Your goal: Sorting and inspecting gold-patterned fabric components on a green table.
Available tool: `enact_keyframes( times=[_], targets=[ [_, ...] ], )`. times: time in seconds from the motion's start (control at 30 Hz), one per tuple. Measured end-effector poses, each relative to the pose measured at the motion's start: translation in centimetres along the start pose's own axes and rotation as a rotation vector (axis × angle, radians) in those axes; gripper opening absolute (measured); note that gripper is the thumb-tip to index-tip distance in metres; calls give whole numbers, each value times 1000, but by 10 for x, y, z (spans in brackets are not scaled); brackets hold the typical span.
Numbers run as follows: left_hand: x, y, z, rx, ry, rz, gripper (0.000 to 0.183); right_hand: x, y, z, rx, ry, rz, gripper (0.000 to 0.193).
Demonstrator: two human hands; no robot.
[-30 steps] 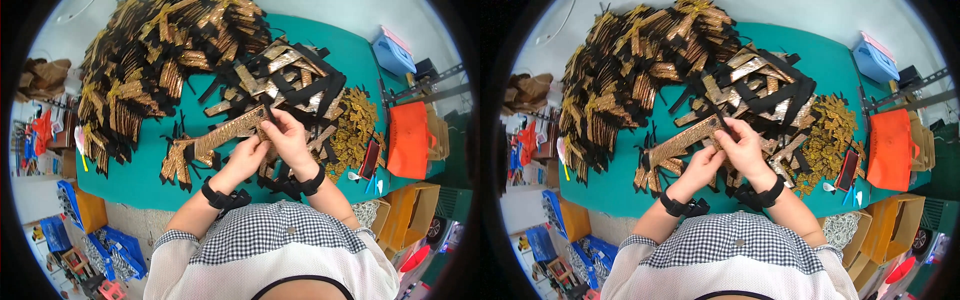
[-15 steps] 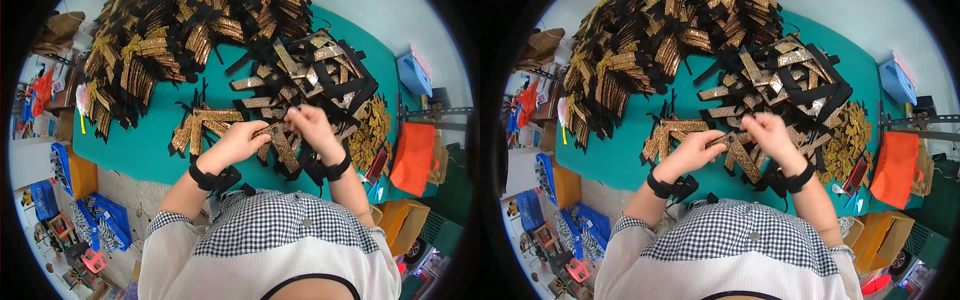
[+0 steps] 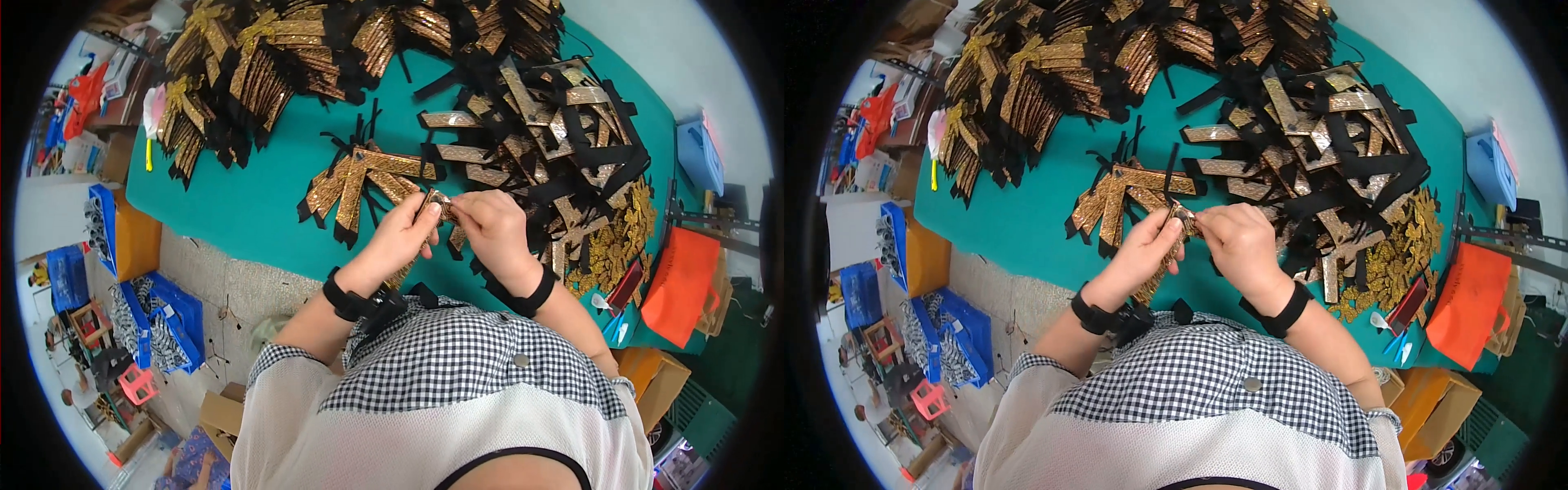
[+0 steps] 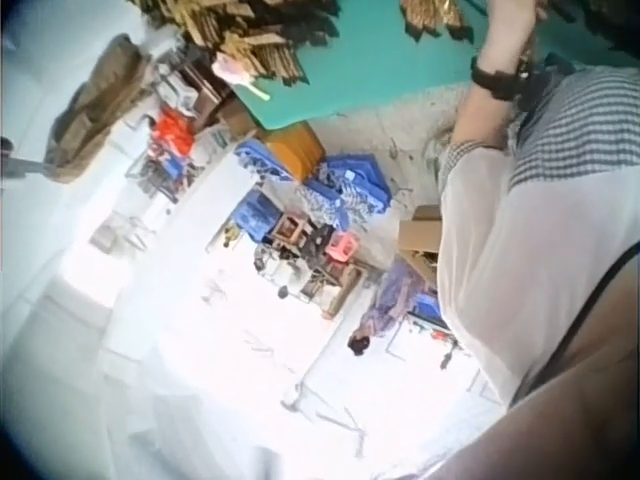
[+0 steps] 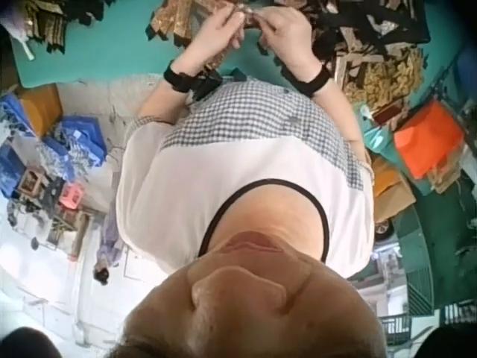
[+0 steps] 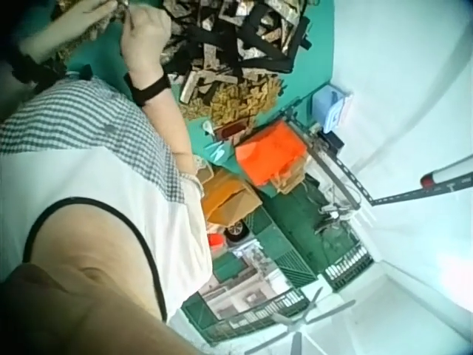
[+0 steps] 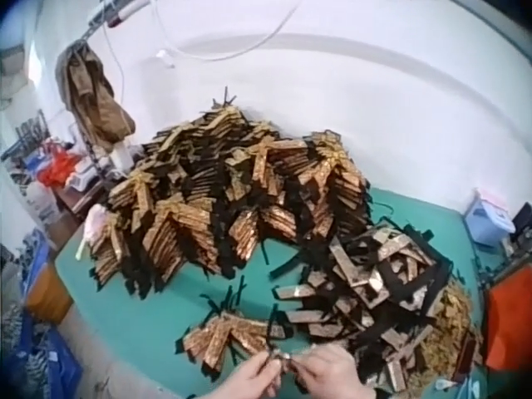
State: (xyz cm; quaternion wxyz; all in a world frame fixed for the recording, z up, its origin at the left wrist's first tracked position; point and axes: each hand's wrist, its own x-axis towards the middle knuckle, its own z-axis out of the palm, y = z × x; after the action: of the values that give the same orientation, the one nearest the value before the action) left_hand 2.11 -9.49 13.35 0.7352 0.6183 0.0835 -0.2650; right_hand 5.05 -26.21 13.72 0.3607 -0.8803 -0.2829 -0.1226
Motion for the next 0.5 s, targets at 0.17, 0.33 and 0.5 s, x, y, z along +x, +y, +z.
enact_keyframes(
  times=[0.17,0.33,0.5],
  targets=[
    [-15,-22,-6,-205,134,-79,33,-11,-14,23,34,-61,27,13],
    [-10,-31,-28,-152,165,-80,30,-11,-18,34,54,-119,-209,19],
    [-5,-33,-37,-219,199,-147,28,-7,-23,45,41,-189,-225,18]
  ],
)
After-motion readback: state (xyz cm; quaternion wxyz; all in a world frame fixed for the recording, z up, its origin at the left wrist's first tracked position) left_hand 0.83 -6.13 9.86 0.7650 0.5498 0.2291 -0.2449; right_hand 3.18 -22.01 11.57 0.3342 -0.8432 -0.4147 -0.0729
